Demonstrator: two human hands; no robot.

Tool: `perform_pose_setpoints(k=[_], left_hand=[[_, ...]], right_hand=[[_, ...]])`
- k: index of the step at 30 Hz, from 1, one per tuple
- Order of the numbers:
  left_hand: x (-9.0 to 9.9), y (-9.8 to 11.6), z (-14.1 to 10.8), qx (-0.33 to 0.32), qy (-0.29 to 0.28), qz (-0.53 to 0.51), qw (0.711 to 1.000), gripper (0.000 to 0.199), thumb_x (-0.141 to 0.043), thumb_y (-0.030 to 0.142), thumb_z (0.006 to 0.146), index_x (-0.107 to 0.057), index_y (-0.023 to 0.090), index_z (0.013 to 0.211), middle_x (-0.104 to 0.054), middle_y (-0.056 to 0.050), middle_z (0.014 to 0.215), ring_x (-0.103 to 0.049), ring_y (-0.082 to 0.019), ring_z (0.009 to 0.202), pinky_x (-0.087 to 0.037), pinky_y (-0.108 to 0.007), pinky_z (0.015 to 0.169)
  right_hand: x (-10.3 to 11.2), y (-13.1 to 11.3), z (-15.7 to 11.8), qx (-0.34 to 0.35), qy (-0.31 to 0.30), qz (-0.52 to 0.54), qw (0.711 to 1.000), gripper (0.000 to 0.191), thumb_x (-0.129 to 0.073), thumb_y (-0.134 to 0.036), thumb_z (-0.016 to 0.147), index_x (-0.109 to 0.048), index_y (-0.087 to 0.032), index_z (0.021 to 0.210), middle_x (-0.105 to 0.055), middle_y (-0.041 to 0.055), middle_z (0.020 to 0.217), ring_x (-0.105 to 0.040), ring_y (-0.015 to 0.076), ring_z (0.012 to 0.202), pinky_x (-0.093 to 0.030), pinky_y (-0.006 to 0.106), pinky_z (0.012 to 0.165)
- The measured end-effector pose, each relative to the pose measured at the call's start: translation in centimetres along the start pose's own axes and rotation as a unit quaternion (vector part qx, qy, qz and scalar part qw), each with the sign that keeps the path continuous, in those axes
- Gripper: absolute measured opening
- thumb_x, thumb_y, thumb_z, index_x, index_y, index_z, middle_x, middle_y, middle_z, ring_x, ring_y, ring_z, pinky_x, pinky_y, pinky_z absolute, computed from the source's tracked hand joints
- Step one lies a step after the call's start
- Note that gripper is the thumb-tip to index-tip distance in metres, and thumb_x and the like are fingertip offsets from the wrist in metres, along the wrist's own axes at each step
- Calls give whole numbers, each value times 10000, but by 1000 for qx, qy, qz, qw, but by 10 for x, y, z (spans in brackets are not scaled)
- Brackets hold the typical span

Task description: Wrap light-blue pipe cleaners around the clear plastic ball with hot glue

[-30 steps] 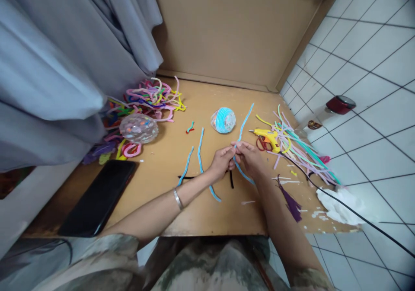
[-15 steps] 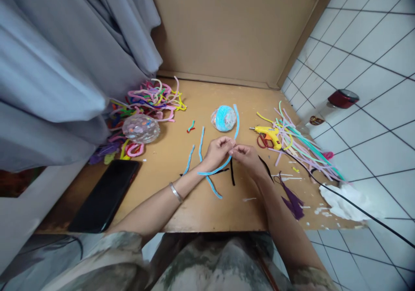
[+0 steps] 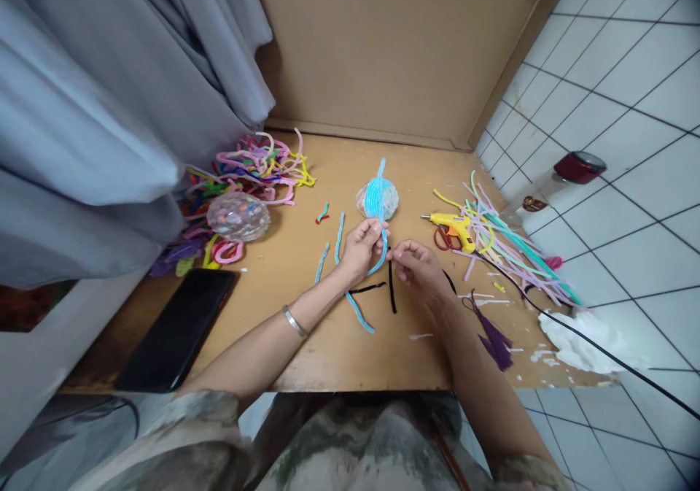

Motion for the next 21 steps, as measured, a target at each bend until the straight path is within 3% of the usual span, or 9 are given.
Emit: perform_pose_setpoints(k=[2, 5, 10, 13, 17, 21], left_hand=[[0, 2, 0, -6, 2, 6, 1000, 430, -782, 520, 659, -635, 151, 823, -606, 26, 667, -395, -23, 473, -314, -160, 450], [-2, 0, -4, 4, -14, 19, 1000, 424, -773, 520, 680, -641, 151, 841, -559, 43, 601, -418, -36, 485, -343, -167, 485], [-6, -3, -8, 8, -28, 23, 999, 396, -754, 518, 706, -647, 163, 844, -467, 66, 547, -400, -47, 479, -324, -175, 483], [-5, 1, -6, -19, -12, 13, 1000, 369, -745, 508, 722, -641, 165, 808, -457, 58, 565, -394, -53, 505, -327, -180, 494], [-5, 5, -5, -45, -12, 57, 997, 373, -689, 525, 767, -639, 158, 809, -467, 53, 572, -395, -61, 512, -337, -194, 513], [-6, 6, -12, -88, -17, 198, 976, 307, -649, 453, 808, -653, 146, 805, -619, 3, 686, -514, -92, 610, -419, -212, 617]], right_hand=[[-3, -2, -1, -1, -4, 14, 1000, 364, -776, -462, 644, -535, -205, 737, -609, -46, 625, -444, 63, 407, -282, 194, 376], [-7, -2, -1, 0, -13, -3, 1000, 374, -743, -524, 671, -570, -201, 747, -550, -57, 558, -430, 67, 432, -304, 198, 409], [-7, -3, -1, 37, -1, -29, 999, 343, -754, -502, 666, -626, -189, 728, -564, -40, 576, -487, 84, 542, -393, 210, 535], [-9, -3, -2, 39, -2, -32, 999, 323, -724, -492, 686, -616, -201, 774, -540, -58, 519, -431, 80, 449, -346, 216, 466], [-7, -11, -7, 119, 70, -120, 983, 238, -670, -423, 729, -602, -195, 746, -485, -72, 484, -371, 71, 424, -285, 208, 434], [-3, -17, -13, 203, 162, -261, 930, 207, -578, -381, 800, -634, -185, 767, -560, -31, 571, -469, 106, 513, -365, 236, 508]])
Point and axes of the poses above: each hand's wrist, its own z-axis towards the middle knuckle, its own x-axis out of the back of the hand, y = z × x, the point moved 4 cm from there along z, towards the middle knuckle
